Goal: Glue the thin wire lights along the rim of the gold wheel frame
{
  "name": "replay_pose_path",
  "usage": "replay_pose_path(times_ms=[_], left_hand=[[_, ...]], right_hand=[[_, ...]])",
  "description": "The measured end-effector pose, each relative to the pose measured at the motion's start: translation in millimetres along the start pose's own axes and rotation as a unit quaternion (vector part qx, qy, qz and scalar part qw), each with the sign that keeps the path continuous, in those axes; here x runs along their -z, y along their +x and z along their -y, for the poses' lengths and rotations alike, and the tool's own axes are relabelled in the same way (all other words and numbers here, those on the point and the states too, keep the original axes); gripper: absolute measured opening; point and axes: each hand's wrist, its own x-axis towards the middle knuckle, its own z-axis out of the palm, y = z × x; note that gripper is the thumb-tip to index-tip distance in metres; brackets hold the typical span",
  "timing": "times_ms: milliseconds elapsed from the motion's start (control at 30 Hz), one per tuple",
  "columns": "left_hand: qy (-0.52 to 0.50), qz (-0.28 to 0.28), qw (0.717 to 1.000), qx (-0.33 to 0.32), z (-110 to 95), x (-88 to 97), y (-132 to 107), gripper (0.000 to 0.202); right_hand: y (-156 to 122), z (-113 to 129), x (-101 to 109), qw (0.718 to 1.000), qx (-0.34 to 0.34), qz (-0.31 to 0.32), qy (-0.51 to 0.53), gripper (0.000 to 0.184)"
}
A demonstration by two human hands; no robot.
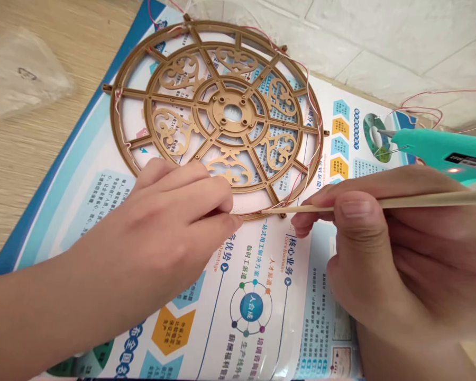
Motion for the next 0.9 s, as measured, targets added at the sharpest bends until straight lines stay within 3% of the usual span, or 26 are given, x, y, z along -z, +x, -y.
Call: replay_pose_path(times_ms=[633,800,900], left_hand=[[0.013,-0.003,1.0,0.021,-2.5,-0.8,-0.6,0.032],[0.014,0.001,1.0,0.026,-3.0,-1.6,-0.1,0.033],[0.014,0.005,1.0,0.019,-2.1,-2.0,-0.6,0.03]], right_hand=[[-1.0,-3.6,-1.8,0.999,0.026,0.013,-0.022,0.021],[-4.1,-4.2,-3.3,1.0,0.018,0.011,0.017,0.025],[-2.9,-2.8,-3.2,0.999,0.029,0.031,0.019,0.019]])
